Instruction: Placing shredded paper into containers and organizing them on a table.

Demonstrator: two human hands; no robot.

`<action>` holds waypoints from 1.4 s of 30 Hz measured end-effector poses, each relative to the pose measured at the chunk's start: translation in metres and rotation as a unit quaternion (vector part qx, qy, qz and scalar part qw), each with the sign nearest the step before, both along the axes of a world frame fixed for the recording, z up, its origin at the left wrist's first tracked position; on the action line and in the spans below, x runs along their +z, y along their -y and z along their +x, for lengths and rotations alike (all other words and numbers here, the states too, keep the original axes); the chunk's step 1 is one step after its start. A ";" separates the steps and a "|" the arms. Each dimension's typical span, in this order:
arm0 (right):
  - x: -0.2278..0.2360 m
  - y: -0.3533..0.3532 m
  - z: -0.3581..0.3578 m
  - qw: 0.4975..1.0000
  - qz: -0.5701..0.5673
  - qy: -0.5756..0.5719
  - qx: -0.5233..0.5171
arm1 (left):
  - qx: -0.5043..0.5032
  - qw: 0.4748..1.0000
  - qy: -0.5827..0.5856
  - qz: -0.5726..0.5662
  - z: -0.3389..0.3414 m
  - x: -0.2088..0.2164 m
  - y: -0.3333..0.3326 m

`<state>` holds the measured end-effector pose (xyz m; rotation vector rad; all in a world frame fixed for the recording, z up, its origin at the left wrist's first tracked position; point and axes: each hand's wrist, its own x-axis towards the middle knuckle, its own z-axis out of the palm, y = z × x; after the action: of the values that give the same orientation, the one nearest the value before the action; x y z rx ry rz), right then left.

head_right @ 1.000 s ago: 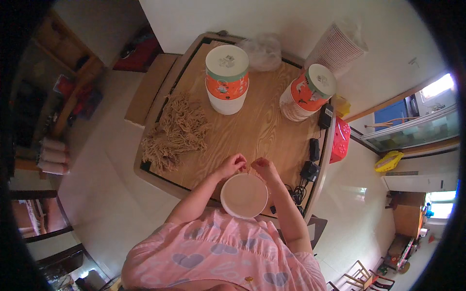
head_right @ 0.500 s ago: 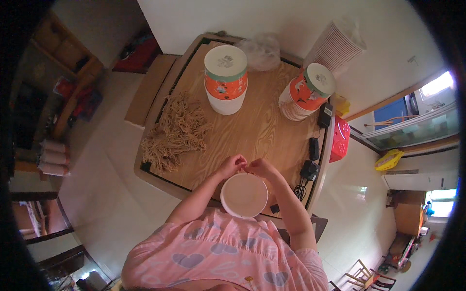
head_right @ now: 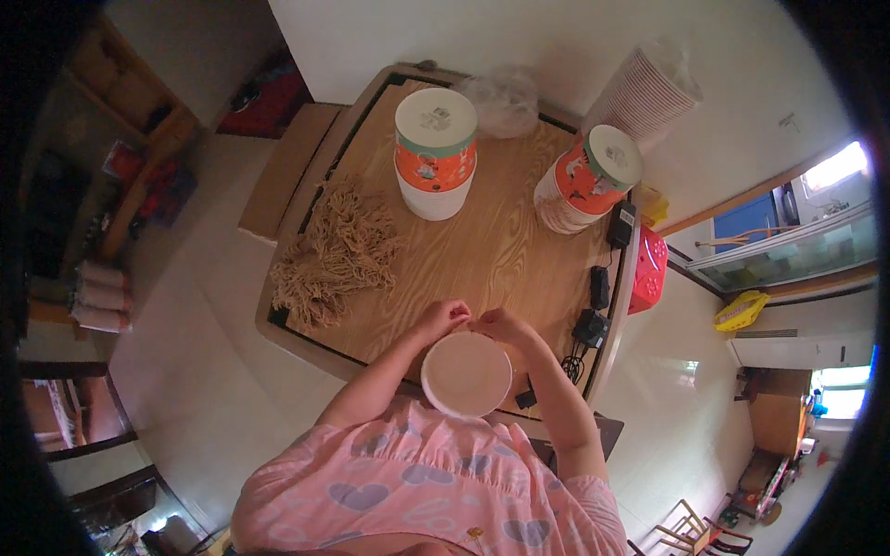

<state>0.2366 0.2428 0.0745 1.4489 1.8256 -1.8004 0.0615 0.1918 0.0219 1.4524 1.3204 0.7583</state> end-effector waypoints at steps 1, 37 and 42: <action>0.013 0.004 -0.007 0.999 -0.007 0.003 -0.035 | 0.004 1.000 0.017 -0.013 -0.002 -0.005 0.001; 0.003 -0.001 0.030 0.902 0.045 -0.248 -0.350 | 0.012 0.959 -0.282 0.037 -0.060 0.090 0.044; -0.035 0.029 0.009 0.967 -0.109 -0.036 -0.228 | 0.026 0.959 -0.267 0.093 -0.055 0.103 0.035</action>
<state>0.2452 0.2134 0.0400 1.8410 1.3379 -2.2022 0.0064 0.1564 0.1251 1.8645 1.7320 0.5510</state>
